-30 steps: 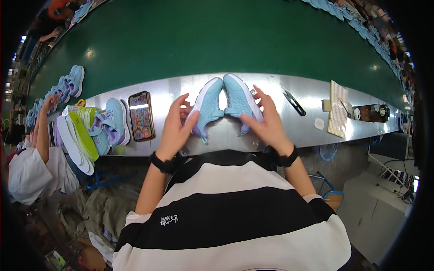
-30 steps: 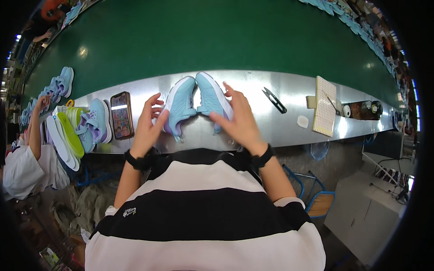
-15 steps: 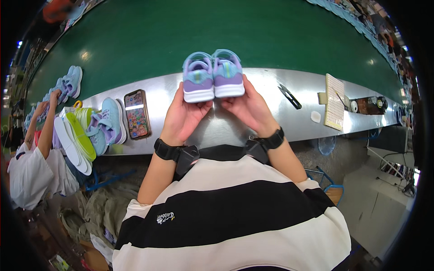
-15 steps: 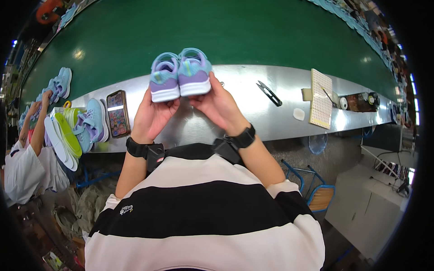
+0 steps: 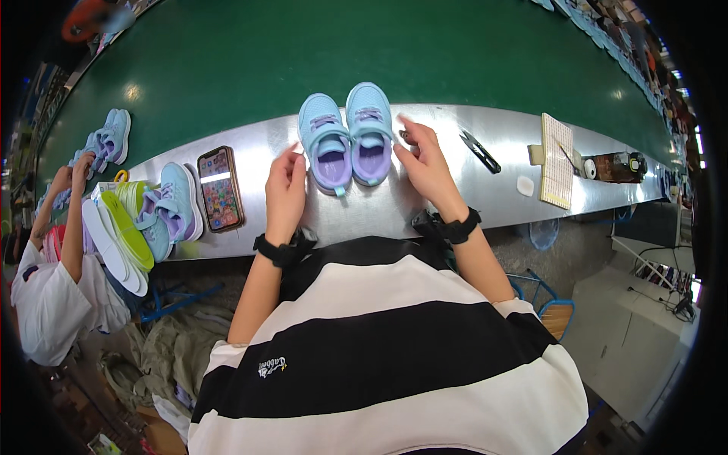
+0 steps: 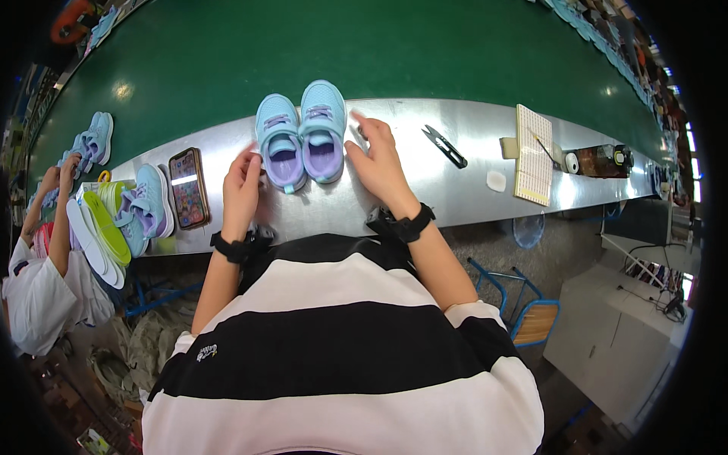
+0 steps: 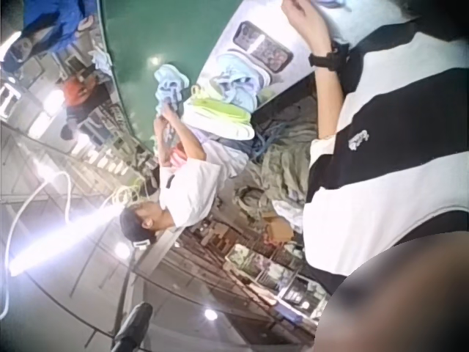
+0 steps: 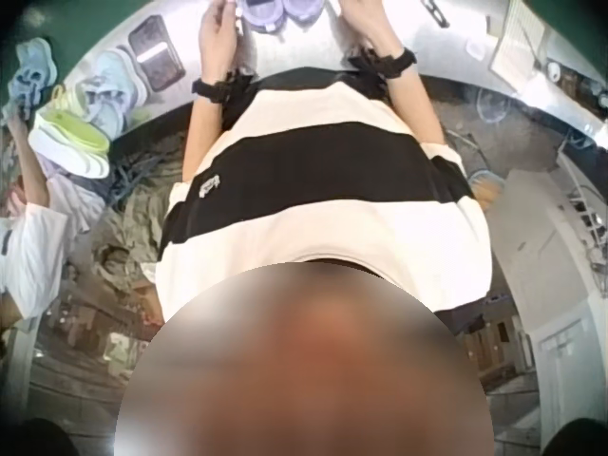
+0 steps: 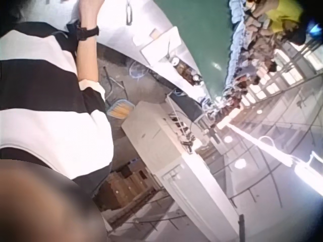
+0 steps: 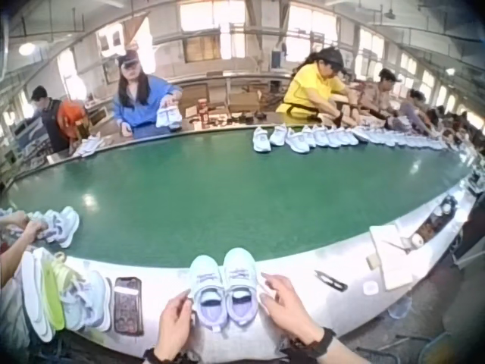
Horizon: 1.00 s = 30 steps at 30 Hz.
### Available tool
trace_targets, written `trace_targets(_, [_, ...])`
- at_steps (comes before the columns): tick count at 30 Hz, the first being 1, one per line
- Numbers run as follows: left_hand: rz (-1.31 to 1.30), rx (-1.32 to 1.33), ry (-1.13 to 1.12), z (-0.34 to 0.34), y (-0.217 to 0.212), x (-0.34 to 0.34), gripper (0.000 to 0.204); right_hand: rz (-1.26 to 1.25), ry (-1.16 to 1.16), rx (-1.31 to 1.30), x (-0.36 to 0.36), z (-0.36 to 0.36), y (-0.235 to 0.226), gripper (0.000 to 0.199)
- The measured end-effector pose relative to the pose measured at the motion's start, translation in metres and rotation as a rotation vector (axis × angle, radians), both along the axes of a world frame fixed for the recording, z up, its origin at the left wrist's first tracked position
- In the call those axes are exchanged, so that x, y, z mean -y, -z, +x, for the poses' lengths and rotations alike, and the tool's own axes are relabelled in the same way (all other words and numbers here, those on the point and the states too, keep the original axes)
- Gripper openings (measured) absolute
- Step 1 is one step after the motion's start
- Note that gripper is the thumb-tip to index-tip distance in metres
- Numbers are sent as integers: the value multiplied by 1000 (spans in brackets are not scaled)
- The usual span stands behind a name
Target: The person repeatedly picks up pairs of light blue and purple sneakers from a green conveyor belt, rotates them to view different angles, and places them back on the belt. Other workers are visible in the background performing similar tasks.
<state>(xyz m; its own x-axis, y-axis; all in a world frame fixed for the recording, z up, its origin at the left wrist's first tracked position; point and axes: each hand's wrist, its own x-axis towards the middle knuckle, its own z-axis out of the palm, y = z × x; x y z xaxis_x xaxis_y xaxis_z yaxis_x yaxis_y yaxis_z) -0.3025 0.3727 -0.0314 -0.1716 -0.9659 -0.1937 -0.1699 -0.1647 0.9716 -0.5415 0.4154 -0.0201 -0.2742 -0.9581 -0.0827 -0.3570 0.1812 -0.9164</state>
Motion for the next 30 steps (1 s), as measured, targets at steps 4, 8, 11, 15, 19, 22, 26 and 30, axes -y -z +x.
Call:
trace_targets(4, [0, -136, 60, 8, 20, -15, 42, -381, -209, -216, 1, -15, -23, 31])
trace_targets(8, [40, -208, 111, 9, 20, -16, 41, -672, -818, -756, 29, -10, -49, 26])
trace_targets(11, [15, -143, 127, 12, 16, -12, 39, -666, -1032, -1071, 56, 7, -58, 12])
trace_targets(15, [-36, -177, 147, 24, 16, -13, 34, -758, -1182, -1239, 75, 10, -69, 4])
trace_targets(19, [3, -241, 43, 37, 25, -18, 30, -783, -873, -982, 58, 7, -85, 15])
trace_targets(22, [38, -202, 37, 40, 30, -18, 27, -667, -604, -661, 55, 15, -88, 22])
trace_targets(26, [32, -303, 30, 39, 33, -15, 24, -467, -328, -385, 110, 18, -94, 22])
trace_targets(30, [16, -311, 67, 41, 36, -14, 23, -481, -82, -481, 265, 5, -142, 29])
